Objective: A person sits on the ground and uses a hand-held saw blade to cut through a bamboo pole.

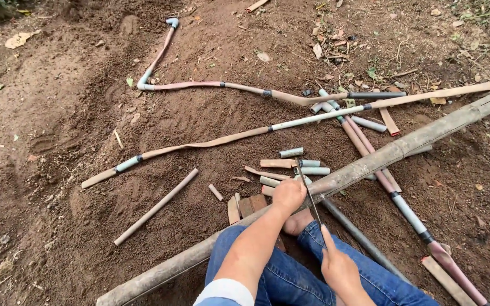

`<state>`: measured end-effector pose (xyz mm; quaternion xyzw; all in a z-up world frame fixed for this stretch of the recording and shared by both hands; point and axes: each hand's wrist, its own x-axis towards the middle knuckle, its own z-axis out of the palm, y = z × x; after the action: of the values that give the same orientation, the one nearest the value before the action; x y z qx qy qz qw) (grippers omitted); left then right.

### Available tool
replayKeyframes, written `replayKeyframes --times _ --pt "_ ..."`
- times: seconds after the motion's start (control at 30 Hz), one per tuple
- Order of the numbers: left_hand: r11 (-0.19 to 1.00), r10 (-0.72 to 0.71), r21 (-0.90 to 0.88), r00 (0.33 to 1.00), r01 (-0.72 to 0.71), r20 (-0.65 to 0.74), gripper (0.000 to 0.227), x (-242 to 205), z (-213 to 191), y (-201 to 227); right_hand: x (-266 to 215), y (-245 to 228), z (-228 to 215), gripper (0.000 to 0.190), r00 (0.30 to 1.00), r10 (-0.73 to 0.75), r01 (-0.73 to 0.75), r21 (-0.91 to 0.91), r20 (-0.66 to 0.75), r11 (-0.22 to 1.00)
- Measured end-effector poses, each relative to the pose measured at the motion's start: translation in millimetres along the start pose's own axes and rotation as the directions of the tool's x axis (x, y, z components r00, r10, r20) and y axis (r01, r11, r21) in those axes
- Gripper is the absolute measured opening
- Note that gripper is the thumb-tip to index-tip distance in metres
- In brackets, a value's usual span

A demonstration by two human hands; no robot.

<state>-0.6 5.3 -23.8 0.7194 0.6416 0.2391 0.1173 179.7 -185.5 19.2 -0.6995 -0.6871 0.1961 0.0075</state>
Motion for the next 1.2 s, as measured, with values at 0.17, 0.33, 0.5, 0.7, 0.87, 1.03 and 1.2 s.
replayKeyframes --times 0.17,0.33,0.5,0.7,0.87,1.03,1.2 --pt "0.992 0.097 0.088 0.991 -0.088 -0.094 0.039 -3 11 7 62 -35 -37 0.073 0.999 -0.017 0.014 -0.058 -0.036 0.998" --pt "0.998 0.039 0.058 0.993 -0.033 -0.111 0.036 1 12 -1 52 -37 -37 0.072 1.000 -0.022 0.022 -0.034 -0.012 0.999" --pt "0.999 -0.032 -0.017 0.998 0.031 -0.060 0.045 -1 -8 2 -7 4 16 0.074 0.998 -0.008 0.010 0.022 -0.066 1.000" --pt "0.999 -0.004 0.048 0.997 0.000 0.079 0.036 -11 -20 22 48 -19 -13 0.072 0.985 -0.078 0.076 -0.015 -0.151 0.997" --pt "0.998 -0.057 -0.010 0.997 0.058 0.047 0.039 0 -18 12 67 -48 -42 0.072 1.000 -0.002 0.002 -0.033 0.001 0.999" --pt "0.993 -0.115 -0.038 0.993 0.116 0.010 0.052 3 -16 8 10 -10 2 0.073 0.992 -0.062 0.063 0.004 -0.112 0.998" --pt "1.000 -0.021 -0.025 0.996 0.019 -0.084 0.040 -3 -1 6 -1 3 12 0.075 0.993 -0.052 0.052 -0.004 -0.107 0.999"
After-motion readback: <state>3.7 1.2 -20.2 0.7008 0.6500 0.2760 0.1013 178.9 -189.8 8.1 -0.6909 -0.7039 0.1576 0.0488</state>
